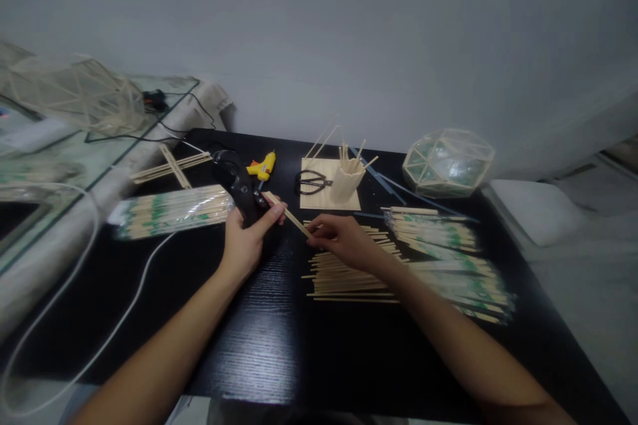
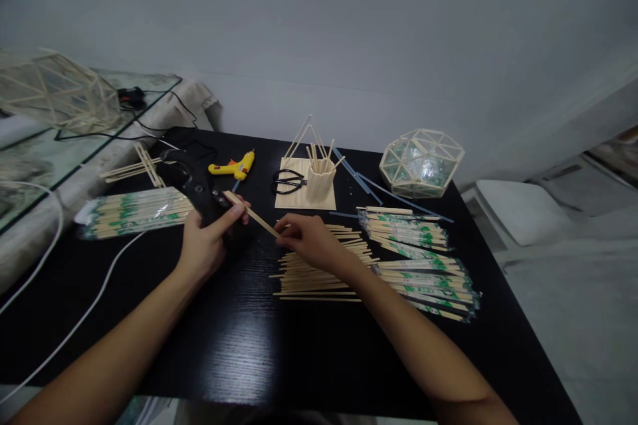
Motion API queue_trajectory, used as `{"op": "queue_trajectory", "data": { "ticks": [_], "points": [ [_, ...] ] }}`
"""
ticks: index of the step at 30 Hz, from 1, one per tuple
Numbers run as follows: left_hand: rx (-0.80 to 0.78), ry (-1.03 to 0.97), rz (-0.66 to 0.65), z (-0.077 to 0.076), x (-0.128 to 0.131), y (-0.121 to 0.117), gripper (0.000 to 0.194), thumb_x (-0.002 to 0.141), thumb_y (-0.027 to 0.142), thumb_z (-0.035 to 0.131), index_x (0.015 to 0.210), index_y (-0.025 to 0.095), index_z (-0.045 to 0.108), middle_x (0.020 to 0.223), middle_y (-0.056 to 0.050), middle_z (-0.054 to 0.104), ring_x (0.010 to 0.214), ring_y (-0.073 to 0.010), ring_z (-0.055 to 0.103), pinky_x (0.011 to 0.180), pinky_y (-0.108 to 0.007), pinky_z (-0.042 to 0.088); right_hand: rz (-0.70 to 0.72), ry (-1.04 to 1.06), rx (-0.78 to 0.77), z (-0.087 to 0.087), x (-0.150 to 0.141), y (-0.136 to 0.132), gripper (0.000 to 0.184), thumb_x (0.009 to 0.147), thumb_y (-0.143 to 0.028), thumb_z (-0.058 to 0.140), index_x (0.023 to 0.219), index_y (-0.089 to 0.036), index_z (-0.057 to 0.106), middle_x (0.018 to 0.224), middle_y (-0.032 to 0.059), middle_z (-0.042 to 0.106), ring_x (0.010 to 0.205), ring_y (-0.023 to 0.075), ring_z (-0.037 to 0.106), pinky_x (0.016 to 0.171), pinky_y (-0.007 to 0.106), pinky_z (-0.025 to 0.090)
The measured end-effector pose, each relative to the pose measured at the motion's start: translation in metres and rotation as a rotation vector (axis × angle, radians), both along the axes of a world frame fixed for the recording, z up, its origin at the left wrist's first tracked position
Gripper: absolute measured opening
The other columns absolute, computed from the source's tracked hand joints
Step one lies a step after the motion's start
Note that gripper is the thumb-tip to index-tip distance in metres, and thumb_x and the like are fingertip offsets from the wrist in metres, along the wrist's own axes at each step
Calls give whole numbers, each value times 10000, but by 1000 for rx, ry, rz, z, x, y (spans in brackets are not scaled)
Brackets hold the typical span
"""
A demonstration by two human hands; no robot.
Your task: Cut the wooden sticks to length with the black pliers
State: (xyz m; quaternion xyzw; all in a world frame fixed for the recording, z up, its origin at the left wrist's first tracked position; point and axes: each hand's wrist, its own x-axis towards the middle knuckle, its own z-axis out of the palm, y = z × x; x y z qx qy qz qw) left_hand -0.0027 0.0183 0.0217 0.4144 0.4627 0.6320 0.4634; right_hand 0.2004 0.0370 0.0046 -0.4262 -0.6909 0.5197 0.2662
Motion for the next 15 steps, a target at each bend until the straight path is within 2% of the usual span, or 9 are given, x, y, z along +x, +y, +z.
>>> {"op": "queue_trajectory", "data": {
  "ticks": [3, 7, 11, 15],
  "points": [
    [42, 106, -35, 3, 2, -11, 227, 730, 321, 849, 843, 167, 726, 891, -46, 735, 842, -193, 687, 842, -302, 549, 56, -89, 138, -2, -6, -5, 70, 905, -218, 690, 886, -164, 731, 774, 6, 743, 718, 135, 668, 693, 241, 471],
    [25, 197, -115, 0, 6, -21, 251, 748, 333, 831, 918, 180, 730, 890, -46, 743, 799, -206, 693, 795, -324, 566, 102, -140, 248, -4, -10, -7, 103, 918, -206, 683, 856, -151, 743, 727, -14, 693, 646, 113, 579, 635, 221, 409],
    [34, 344, -171, -8, 7, -20, 212, 765, 325, 811, 920, 195, 746, 820, -30, 731, 763, -200, 680, 770, -316, 555, 118, -116, 281, -9, -11, -6, 95, 933, -193, 664, 918, -153, 749, 802, 3, 728, 726, 148, 636, 693, 232, 447],
    [36, 380, -192, -14, 6, -17, 200, 772, 320, 799, 930, 206, 753, 904, -42, 758, 851, -225, 704, 831, -332, 555, 143, -113, 304, -16, -12, -6, 101, 932, -148, 646, 897, -154, 740, 880, 26, 760, 819, 189, 692, 763, 259, 485]
  ]
}}
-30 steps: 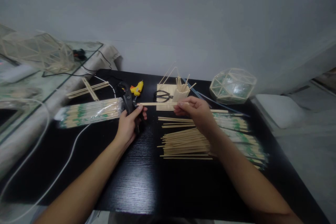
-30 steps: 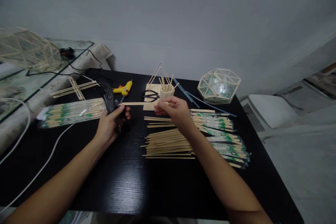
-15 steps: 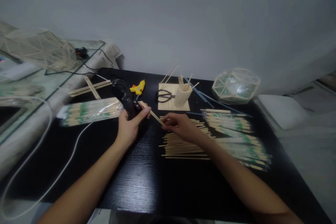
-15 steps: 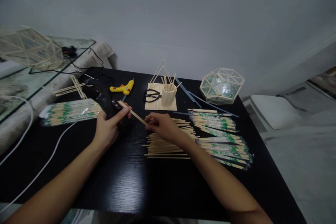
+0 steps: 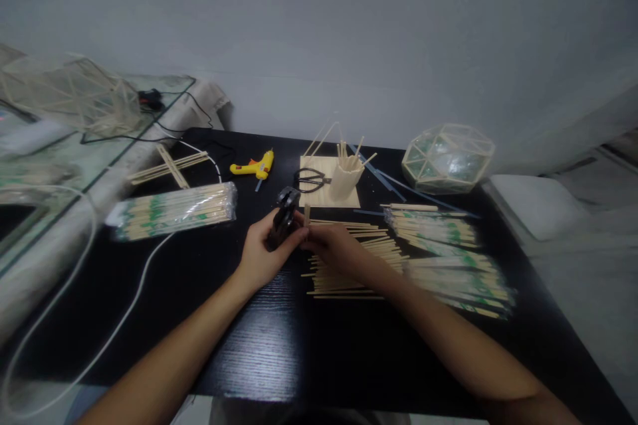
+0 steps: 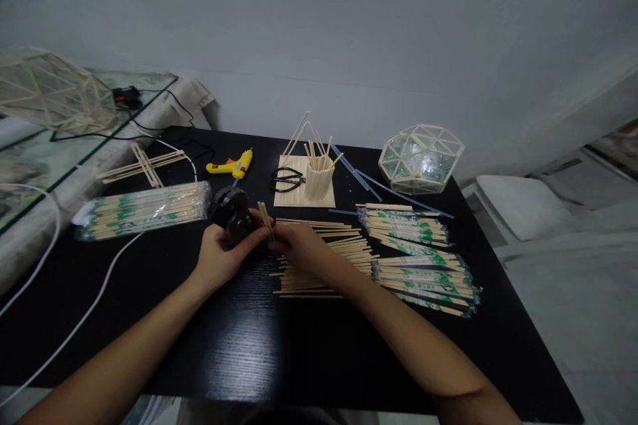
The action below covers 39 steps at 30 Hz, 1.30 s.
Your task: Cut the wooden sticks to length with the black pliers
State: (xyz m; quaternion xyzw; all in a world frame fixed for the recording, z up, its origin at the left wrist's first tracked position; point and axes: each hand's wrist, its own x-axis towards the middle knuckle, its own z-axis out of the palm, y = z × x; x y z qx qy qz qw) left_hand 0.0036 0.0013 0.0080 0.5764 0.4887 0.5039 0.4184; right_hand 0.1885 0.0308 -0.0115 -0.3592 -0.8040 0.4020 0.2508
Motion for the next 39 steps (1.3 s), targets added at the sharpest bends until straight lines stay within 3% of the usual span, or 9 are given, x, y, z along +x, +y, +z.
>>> {"op": "queue_trajectory", "data": {
  "ticks": [5, 8, 11, 13, 18, 23, 31, 35, 39],
  "points": [
    [42, 21, -27, -2, 1, -1, 182, 784, 285, 789, 951, 216, 768, 948, -43, 770, 889, -223, 708, 860, -329, 550, 33, -17, -3, -2, -2, -1, 142, 928, -114, 638, 935, -171, 768, 969, 50, 788, 884, 221, 731, 819, 298, 518],
    [29, 13, -30, -2, 2, -1, 196, 749, 273, 819, 936, 223, 790, 888, -34, 767, 832, -219, 704, 821, -326, 557, 70, 19, 26, 6, -2, -3, 282, 933, -131, 642, 1185, -213, 738, 1174, 77, 762, 1002, 237, 733, 900, 333, 525],
    [31, 19, -23, -3, 1, -1, 200, 740, 268, 828, 931, 222, 794, 839, -27, 757, 780, -207, 692, 775, -310, 553, 49, 15, 37, 17, -2, -5, 500, 972, -168, 592, 1468, -221, 556, 1209, 101, 754, 1042, 241, 731, 939, 354, 525],
    [46, 31, -16, -3, 0, 0, 186, 762, 274, 815, 938, 222, 786, 840, -23, 755, 773, -197, 687, 760, -297, 545, 20, 14, 34, 23, -2, -7, 541, 997, -176, 542, 1531, -231, 481, 1231, 97, 751, 1094, 245, 721, 967, 361, 521],
    [42, 23, -6, -2, -1, 1, 182, 802, 304, 786, 961, 216, 773, 918, -35, 760, 830, -198, 692, 789, -295, 540, 2, 35, -12, 29, 0, -8, 544, 1002, -190, 547, 1534, -286, 476, 1302, 54, 724, 1088, 241, 728, 975, 358, 525],
    [-6, -26, 14, 2, 1, -1, 221, 748, 299, 826, 947, 211, 787, 917, -39, 766, 855, -215, 702, 838, -316, 551, 8, -2, 16, 28, 0, -9, 603, 977, -179, 600, 1554, -257, 445, 1292, 85, 724, 1119, 251, 716, 977, 348, 514],
    [109, 86, -2, 6, 2, -9, 139, 811, 304, 771, 918, 218, 795, 871, -36, 768, 781, -206, 702, 752, -308, 554, 66, -91, 49, 17, -6, -8, 388, 988, -185, 579, 1374, -144, 597, 999, 122, 775, 806, 241, 735, 738, 299, 519],
    [149, 128, -9, 6, 0, -10, 142, 811, 271, 771, 944, 230, 803, 896, -42, 775, 801, -209, 708, 768, -303, 550, 80, -120, 75, 10, -8, -4, 289, 981, -201, 590, 1257, -145, 654, 964, 122, 769, 793, 241, 722, 744, 307, 510],
    [163, 134, 13, 8, -2, -10, 148, 798, 257, 780, 942, 228, 800, 908, -46, 779, 821, -216, 713, 791, -305, 551, 104, -51, 66, 17, -8, -5, 221, 985, -194, 588, 1185, -180, 680, 1036, 102, 760, 898, 220, 720, 828, 294, 512]
  ]
}}
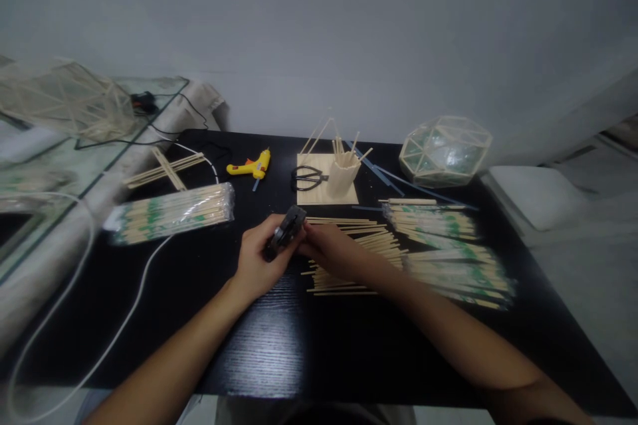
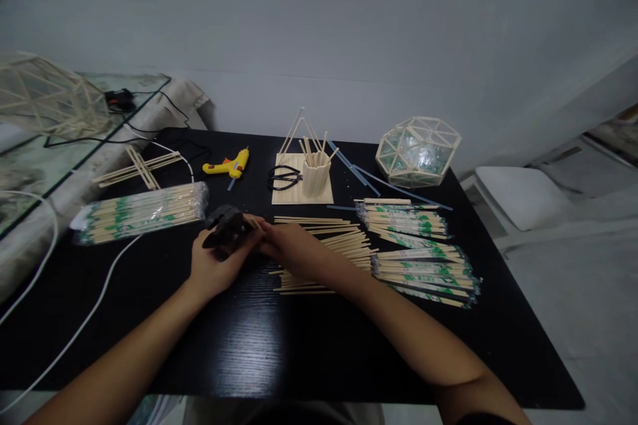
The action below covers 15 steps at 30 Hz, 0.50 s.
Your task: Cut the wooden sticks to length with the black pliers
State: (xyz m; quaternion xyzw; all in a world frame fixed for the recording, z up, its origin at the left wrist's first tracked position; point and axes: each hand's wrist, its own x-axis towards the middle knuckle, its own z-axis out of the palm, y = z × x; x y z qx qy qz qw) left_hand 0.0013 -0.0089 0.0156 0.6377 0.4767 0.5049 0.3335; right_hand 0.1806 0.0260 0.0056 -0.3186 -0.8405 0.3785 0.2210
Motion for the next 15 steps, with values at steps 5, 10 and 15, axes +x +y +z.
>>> {"op": "queue_trajectory", "data": {
  "ticks": [5, 10, 15],
  "points": [
    [19, 35, 10, 1, -2, 1, 179, 787, 252, 790, 963, 223, 807, 939, -50, 789, 838, -211, 724, 797, -284, 555, -38, 48, 48, 9, 3, -2, 235, 999, -149, 535, 1168, -171, 697, 1054, 112, 762, 933, 229, 720, 864, 309, 507],
    [114, 116, 29, -2, -1, 3, 166, 860, 256, 727, 1007, 189, 767, 962, -40, 788, 856, -178, 734, 801, -260, 564, -79, 12, 99, 1, 2, 0, 232, 1000, -140, 541, 1189, -165, 675, 995, 97, 769, 885, 205, 734, 798, 259, 496],
    [178, 67, 8, -9, 0, 3, 170, 884, 217, 712, 1050, 194, 737, 1044, -42, 779, 968, -176, 738, 891, -274, 571, -88, 20, 113, -3, 2, 1, 155, 1002, -152, 549, 1056, -160, 694, 976, 92, 766, 889, 196, 730, 808, 246, 495]
  ]
}}
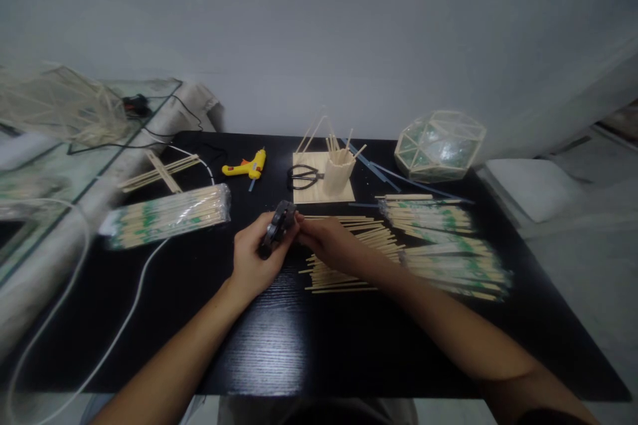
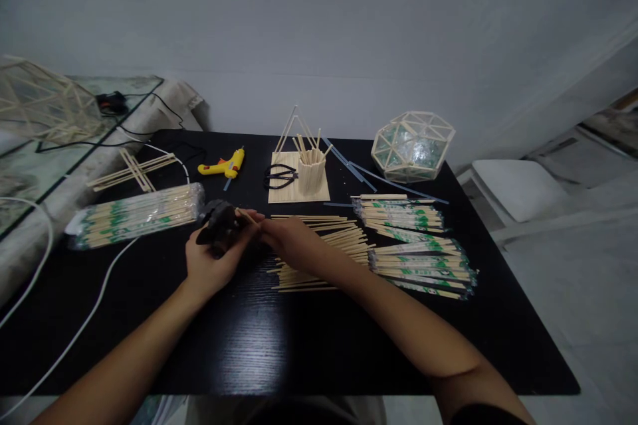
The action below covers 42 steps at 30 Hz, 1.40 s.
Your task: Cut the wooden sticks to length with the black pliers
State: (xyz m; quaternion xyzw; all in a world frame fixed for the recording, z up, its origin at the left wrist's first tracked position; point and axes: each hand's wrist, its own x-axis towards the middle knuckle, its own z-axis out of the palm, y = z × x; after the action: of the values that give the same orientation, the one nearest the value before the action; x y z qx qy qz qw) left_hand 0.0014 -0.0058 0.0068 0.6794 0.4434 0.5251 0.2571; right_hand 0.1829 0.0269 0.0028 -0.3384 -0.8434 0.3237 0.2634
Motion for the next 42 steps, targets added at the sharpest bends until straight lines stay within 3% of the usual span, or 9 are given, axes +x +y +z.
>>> {"op": "queue_trajectory", "data": {
  "ticks": [8, 15, 21, 24, 27, 33, 36, 42],
  "points": [
    [-53, -60, 16, -3, 2, 1, 145, 885, 229, 720, 1022, 182, 731, 1003, -34, 784, 910, -170, 747, 888, -287, 586, 44, 120, -3, -1, -2, 1, 229, 1015, -152, 504, 1161, -156, 681, 1079, 107, 761, 986, 207, 736, 865, 251, 503],
    [-113, -96, 10, -2, 2, 1, 137, 892, 272, 716, 968, 158, 728, 992, -66, 784, 953, -208, 748, 930, -352, 585, 48, 11, -38, -8, 0, 6, 178, 993, -143, 554, 888, -149, 697, 925, 70, 758, 812, 163, 701, 774, 232, 466],
    [-123, -81, -10, -5, 1, 2, 154, 892, 292, 711, 964, 157, 719, 998, -70, 778, 954, -224, 746, 928, -374, 583, 21, -10, -31, -10, 2, 6, 203, 986, -151, 566, 809, -153, 666, 818, 27, 714, 723, 125, 635, 703, 211, 408],
    [-137, -64, -30, 2, 0, 2, 217, 896, 312, 705, 1059, 168, 709, 1069, -71, 773, 1000, -224, 739, 947, -365, 573, 24, 13, -10, -9, 3, 6, 198, 985, -146, 560, 827, -150, 678, 809, 22, 713, 698, 122, 627, 689, 212, 405],
    [-176, -13, -25, 21, -5, 1, 292, 918, 359, 672, 1149, 181, 681, 1131, -69, 758, 1038, -218, 723, 952, -347, 563, 8, 25, -4, -10, 3, 7, 175, 992, -178, 582, 881, -157, 715, 788, 13, 728, 705, 126, 656, 688, 207, 417],
    [-179, 468, 114, 65, -37, -3, 397, 919, 473, 615, 1210, 204, 632, 1120, -68, 739, 1010, -247, 704, 923, -380, 547, 6, 80, -5, -12, 2, 8, 200, 1015, -224, 573, 958, -157, 753, 974, 53, 803, 908, 160, 750, 828, 226, 495],
    [-150, 759, 167, 75, -56, -7, 477, 916, 511, 572, 1263, 185, 593, 1164, -111, 715, 1025, -289, 690, 926, -430, 538, 15, 85, -10, -12, 1, 9, 211, 1021, -222, 559, 993, -150, 755, 997, 61, 805, 950, 166, 755, 857, 232, 503],
    [-120, 1109, 86, 86, -65, -13, 479, 920, 435, 536, 1321, 175, 555, 1246, -160, 678, 1050, -341, 681, 906, -468, 539, 25, 33, -4, -9, 0, 7, 220, 1025, -237, 560, 948, -154, 749, 897, 54, 784, 852, 160, 729, 790, 231, 475]
  ]
}}
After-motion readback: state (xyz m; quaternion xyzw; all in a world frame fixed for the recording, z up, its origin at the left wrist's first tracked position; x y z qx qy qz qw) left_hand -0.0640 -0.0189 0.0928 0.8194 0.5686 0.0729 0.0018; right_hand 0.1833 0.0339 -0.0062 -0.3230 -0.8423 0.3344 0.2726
